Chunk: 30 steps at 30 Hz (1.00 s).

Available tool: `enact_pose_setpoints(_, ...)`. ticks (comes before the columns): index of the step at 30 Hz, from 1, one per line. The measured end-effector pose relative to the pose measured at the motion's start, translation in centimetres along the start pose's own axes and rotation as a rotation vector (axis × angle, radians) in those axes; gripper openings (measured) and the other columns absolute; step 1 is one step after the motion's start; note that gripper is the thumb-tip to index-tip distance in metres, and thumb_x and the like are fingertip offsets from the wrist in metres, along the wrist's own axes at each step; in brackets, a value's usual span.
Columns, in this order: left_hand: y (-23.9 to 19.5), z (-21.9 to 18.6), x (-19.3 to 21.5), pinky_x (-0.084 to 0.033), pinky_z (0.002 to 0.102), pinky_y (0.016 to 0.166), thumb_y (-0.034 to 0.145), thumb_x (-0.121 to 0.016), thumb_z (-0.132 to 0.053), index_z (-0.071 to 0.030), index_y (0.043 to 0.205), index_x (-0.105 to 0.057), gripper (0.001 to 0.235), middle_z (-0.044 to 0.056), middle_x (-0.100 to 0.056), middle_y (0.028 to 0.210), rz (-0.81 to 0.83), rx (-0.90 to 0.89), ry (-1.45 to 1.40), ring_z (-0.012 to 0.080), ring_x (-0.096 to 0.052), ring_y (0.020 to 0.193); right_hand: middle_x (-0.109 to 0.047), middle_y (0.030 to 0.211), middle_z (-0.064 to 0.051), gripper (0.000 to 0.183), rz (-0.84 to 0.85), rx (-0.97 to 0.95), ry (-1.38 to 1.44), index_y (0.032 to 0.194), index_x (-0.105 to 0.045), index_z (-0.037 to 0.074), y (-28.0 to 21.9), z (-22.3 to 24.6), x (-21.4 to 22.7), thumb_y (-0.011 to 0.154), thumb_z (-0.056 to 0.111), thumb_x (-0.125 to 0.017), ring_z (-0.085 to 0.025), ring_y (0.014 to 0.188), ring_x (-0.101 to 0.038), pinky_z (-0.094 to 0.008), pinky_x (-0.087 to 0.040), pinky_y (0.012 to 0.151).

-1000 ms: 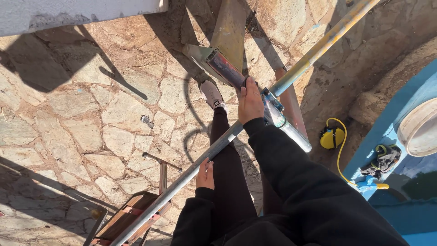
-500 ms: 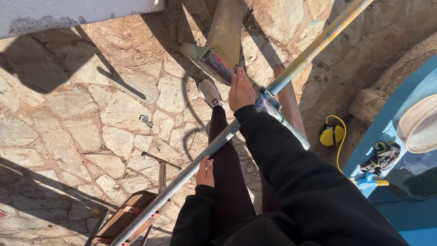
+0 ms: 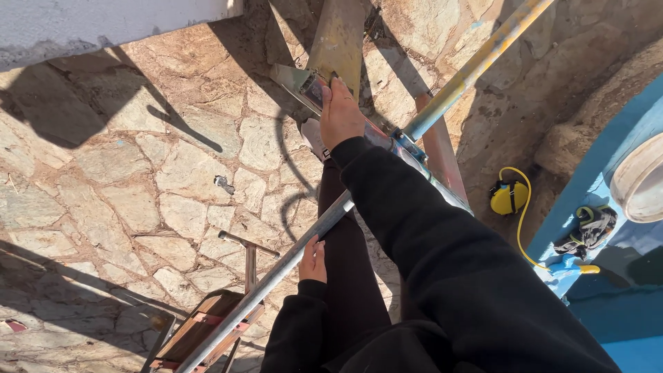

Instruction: Sanding a metal frame manually using a sanding block and water

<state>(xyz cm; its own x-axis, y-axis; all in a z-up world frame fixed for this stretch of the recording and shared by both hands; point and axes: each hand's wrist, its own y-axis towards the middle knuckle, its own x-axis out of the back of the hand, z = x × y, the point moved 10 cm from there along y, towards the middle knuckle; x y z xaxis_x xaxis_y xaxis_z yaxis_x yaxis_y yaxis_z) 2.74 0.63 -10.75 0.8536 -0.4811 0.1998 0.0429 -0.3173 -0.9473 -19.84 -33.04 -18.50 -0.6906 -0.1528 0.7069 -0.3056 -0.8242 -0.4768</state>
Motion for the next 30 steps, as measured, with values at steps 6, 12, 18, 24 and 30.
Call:
enact_pose_setpoints(6, -0.4, -0.1, -0.2, -0.055, 0.054, 0.108, 0.113, -0.037, -0.043, -0.018, 0.155, -0.045, 0.050, 0.006, -0.068, 0.139, 0.002, -0.028, 0.022, 0.0307, -0.068, 0.123, -0.045, 0.158, -0.025, 0.051, -0.043, 0.155, -0.077, 0.157, -0.041, 0.001, -6.4, 1.8, 4.3, 0.118, 0.032, -0.035, -0.040, 0.147, -0.043, -0.046, -0.038, 0.122)
enact_pose_setpoints(12, 0.5, 1.1, 0.2, -0.054, 0.053, 0.110, 0.113, -0.038, -0.042, -0.020, 0.155, -0.044, 0.048, 0.004, -0.068, 0.140, -0.013, -0.010, 0.017, 0.0289, -0.067, 0.124, -0.049, 0.153, -0.027, 0.059, -0.042, 0.048, -0.046, 0.155, -0.042, -0.001, -0.9, -0.9, 0.0, 0.117, 0.041, -0.027, -0.039, 0.144, -0.048, -0.048, -0.044, 0.117)
enact_pose_setpoints(18, -0.4, -0.5, -0.1, -0.055, 0.052, 0.108, 0.113, -0.036, -0.042, -0.020, 0.155, -0.045, 0.048, 0.004, -0.069, 0.139, 0.017, -0.048, 0.040, 0.0296, -0.069, 0.122, -0.038, 0.163, -0.025, 0.050, -0.159, 0.277, -0.174, 0.159, -0.038, -0.001, -9.1, 3.3, 3.1, 0.115, 0.023, -0.041, -0.039, 0.152, -0.036, -0.044, -0.032, 0.126)
enact_pose_setpoints(24, 1.2, 1.1, 0.6, -0.054, 0.051, 0.111, 0.113, -0.038, -0.043, -0.021, 0.155, -0.044, 0.048, 0.000, -0.068, 0.140, -0.006, -0.021, 0.031, 0.0276, -0.068, 0.123, -0.057, 0.143, -0.030, 0.051, -0.206, 0.046, -0.080, 0.147, -0.051, -0.004, -2.9, -5.3, 1.4, 0.116, 0.034, -0.038, -0.044, 0.135, -0.055, -0.049, -0.044, 0.117)
enact_pose_setpoints(30, 1.1, 1.9, -0.6, -0.057, 0.048, 0.106, 0.111, -0.041, -0.045, -0.023, 0.153, -0.047, 0.048, 0.000, -0.071, 0.135, -0.043, -0.090, 0.014, 0.0273, -0.069, 0.122, -0.046, 0.158, -0.023, 0.048, -0.234, 0.272, -0.056, 0.155, -0.045, 0.001, -4.7, 7.7, 2.6, 0.115, 0.028, -0.043, -0.038, 0.149, -0.044, -0.045, -0.037, 0.125)
